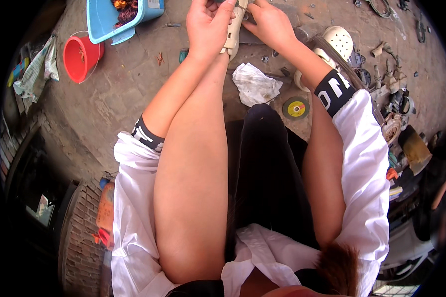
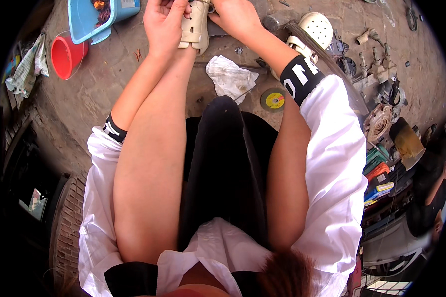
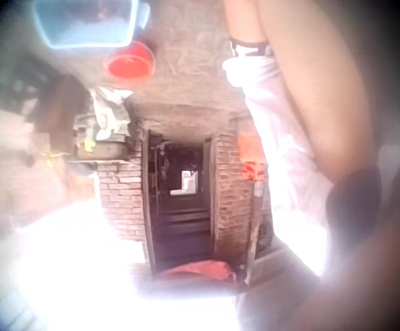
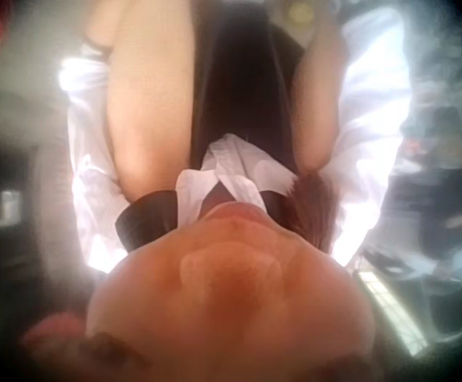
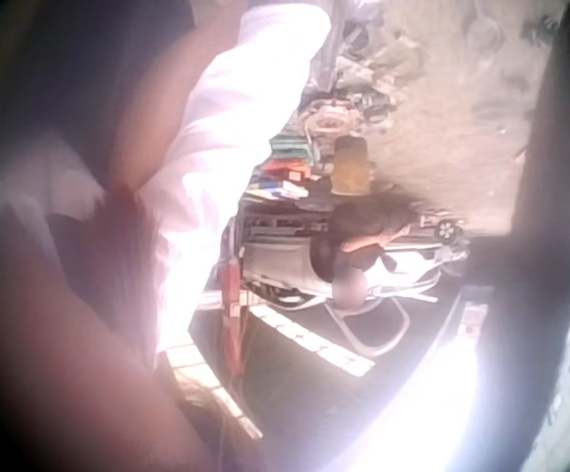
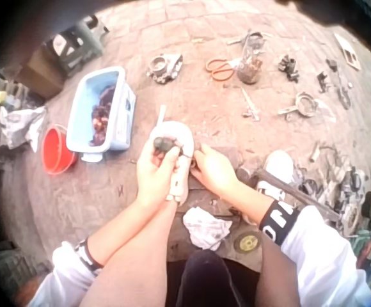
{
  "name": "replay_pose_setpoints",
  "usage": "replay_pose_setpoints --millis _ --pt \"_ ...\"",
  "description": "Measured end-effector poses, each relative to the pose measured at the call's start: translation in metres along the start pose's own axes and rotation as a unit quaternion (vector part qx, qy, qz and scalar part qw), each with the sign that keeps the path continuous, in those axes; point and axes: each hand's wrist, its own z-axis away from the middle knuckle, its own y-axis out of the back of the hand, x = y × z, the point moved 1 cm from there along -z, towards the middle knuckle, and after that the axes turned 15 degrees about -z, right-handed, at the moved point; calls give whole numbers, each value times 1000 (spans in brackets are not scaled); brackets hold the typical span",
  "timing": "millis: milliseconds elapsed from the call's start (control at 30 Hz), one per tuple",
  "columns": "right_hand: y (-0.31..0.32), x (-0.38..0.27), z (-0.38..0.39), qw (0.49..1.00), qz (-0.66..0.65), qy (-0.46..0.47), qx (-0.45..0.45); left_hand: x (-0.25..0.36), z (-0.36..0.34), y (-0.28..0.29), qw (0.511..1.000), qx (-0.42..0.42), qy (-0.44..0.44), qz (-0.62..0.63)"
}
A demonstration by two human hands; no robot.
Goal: The person sits on the ground and uses a hammer and a small metal rod to repeatedly strike a small cylindrical metal part. They periodically inspect the part and adjust its position on a metal plate.
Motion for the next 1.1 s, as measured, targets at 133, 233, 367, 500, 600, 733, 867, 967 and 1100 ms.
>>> replay_pose_setpoints --millis 133,233,367,500,600,733,867,967,1100 --pt "-1 -10 6 1000 2 -4 10 0 0 1 1000 8 -13 -12" --pt "0 -11 6 999 29 -28 -7 0 -4 4 1000 7 -14 -27" --pt "1 -10 7 999 -5 -40 4 -2 -12 11 999 3 -29 -45" --pt "-10 5 11 984 -168 -46 38 1 -19 11 996 14 -68 -59" --pt "-17 19 11 976 -202 -65 40 -1 -21 11 997 3 -63 -39" --pt "-20 26 9 974 -212 -58 49 -8 -21 14 997 -47 -21 -64" --pt "-21 23 6 973 -217 -77 33 -9 -18 16 994 -66 8 -81" --pt "-18 22 9 975 -207 -75 39 -14 -17 12 992 -78 -19 -98" --pt "-18 19 10 975 -207 -76 36 -13 -16 13 988 -94 -34 -122"
